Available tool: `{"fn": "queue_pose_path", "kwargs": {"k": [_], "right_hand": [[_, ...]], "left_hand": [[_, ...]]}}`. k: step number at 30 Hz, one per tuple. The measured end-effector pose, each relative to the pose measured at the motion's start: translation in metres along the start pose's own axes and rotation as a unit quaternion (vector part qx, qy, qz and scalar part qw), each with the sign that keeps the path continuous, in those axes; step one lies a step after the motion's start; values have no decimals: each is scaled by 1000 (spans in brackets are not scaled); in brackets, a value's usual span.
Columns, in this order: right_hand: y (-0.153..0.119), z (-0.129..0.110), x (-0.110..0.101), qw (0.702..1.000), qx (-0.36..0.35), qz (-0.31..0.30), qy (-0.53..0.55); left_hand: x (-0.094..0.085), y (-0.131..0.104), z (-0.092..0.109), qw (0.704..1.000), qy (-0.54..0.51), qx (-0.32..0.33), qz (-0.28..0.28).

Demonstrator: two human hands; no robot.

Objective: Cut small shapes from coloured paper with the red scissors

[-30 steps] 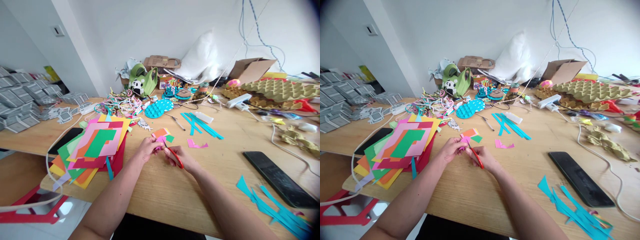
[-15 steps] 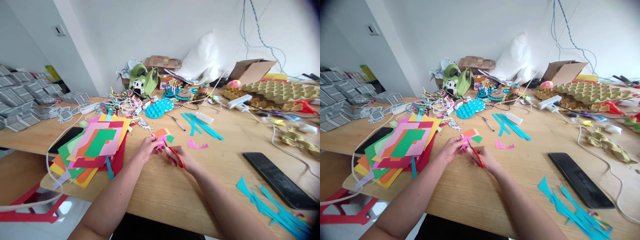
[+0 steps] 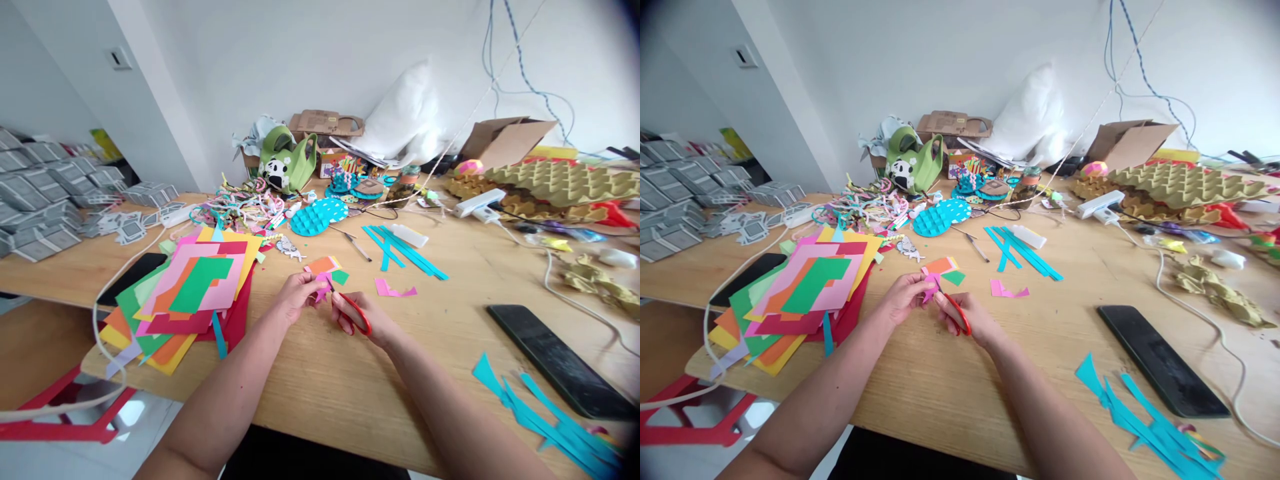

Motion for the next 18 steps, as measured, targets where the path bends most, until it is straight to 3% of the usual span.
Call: {"fn": "queue_pose_path", "kwargs": {"k": [18], "right_hand": [[1,3,-1,1000,11,-1,-17]], "left_hand": [[-4,4,-5,1000,18,1,8]]}}
Point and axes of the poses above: each hand's wrist, its own y-axis towards the middle knuckle, its own x-axis out of the palm, z = x × y, the point moved 5 cm from there along y, towards the middle knuckle, and after that the axes turned 13 degrees about z, right-handed, at the moved point
